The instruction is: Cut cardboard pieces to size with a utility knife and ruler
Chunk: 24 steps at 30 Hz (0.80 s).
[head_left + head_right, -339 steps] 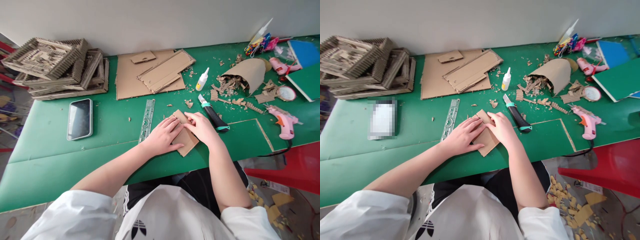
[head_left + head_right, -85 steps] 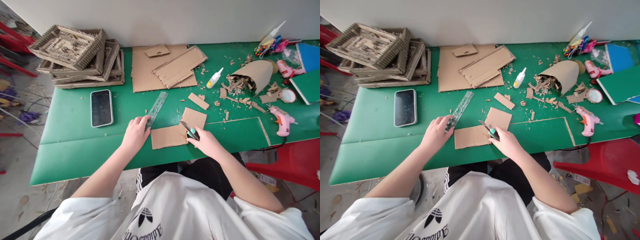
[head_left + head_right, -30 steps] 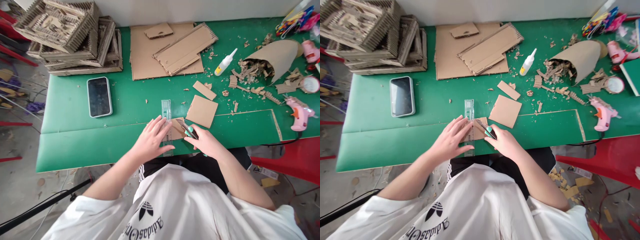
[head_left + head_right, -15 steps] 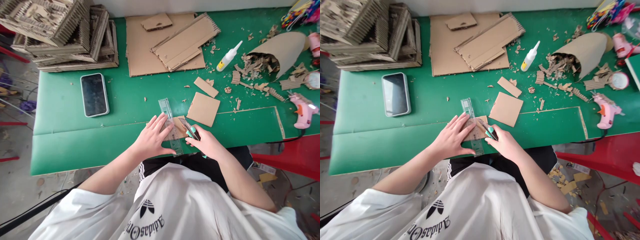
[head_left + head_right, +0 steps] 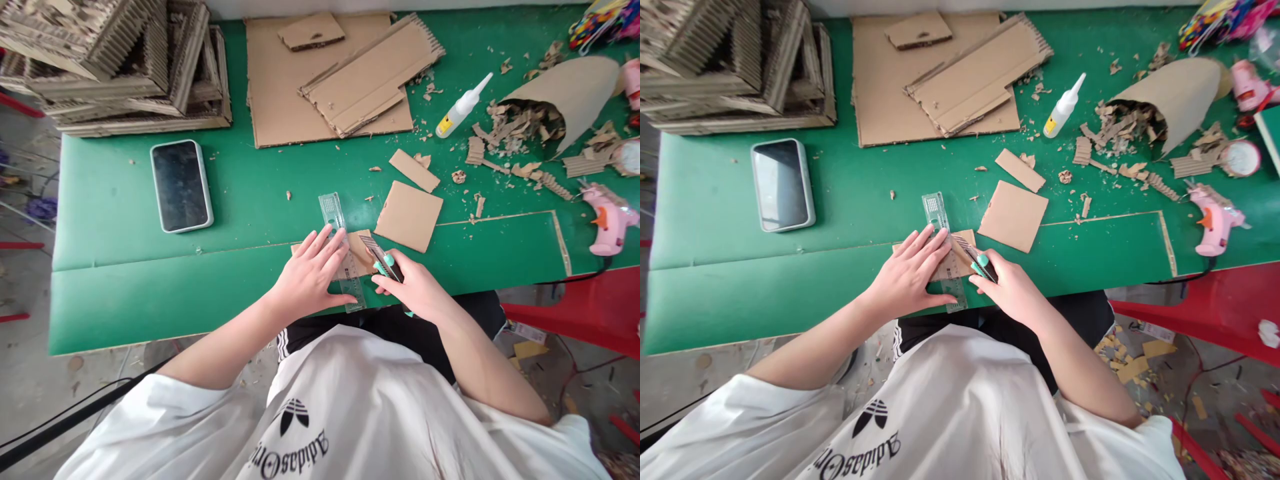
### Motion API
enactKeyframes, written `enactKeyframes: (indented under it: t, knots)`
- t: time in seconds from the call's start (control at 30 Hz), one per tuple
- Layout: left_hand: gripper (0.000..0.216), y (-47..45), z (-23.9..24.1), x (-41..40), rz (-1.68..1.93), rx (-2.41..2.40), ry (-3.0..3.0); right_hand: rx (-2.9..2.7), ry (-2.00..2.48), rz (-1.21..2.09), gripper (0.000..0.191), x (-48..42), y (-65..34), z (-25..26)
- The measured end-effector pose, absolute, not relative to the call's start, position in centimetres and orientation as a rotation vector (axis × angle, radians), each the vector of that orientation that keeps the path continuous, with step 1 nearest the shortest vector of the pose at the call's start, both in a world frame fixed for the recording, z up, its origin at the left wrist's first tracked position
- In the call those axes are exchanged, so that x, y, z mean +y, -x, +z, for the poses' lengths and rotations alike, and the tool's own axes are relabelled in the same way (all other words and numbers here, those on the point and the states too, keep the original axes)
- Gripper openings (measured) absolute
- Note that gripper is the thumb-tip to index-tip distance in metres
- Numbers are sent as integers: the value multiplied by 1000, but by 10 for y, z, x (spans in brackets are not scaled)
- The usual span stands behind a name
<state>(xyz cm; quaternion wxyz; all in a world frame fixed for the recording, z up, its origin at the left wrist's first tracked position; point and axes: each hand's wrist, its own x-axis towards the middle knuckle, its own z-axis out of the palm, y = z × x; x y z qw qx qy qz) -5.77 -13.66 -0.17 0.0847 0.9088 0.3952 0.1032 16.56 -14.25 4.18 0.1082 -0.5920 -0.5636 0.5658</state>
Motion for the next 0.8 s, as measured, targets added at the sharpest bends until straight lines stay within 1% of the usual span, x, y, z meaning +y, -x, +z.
enactKeyframes:
  t: [0.13,0.23,0.33,0.4,0.43,0.53,0.57,0.7,0.8]
  knots:
    - [91,58,-1,-137,307,1165,-2714,-1439,1727,1634,32,-145,-168,47]
    - [92,58,-2,-136,315,1149,-2693,-1374,1663,1592,44,-149,-173,46]
    - [93,59,-3,-135,329,1145,-2689,-1401,1601,1611,60,-153,-180,42]
    - [94,60,-4,-136,338,1143,-2696,-1400,1564,1633,66,-155,-182,41]
    - [94,60,-4,-136,340,1141,-2698,-1382,1541,1646,65,-156,-182,41]
    - [93,60,-4,-136,336,1136,-2695,-1270,1496,1685,41,-156,-182,41]
    - [93,61,-4,-136,334,1134,-2692,-1225,1491,1696,37,-155,-183,42]
    - [91,61,-3,-136,328,1129,-2690,-1042,1468,1764,42,-150,-188,45]
    - [90,61,-2,-136,326,1123,-2687,-958,1563,1799,47,-145,-192,50]
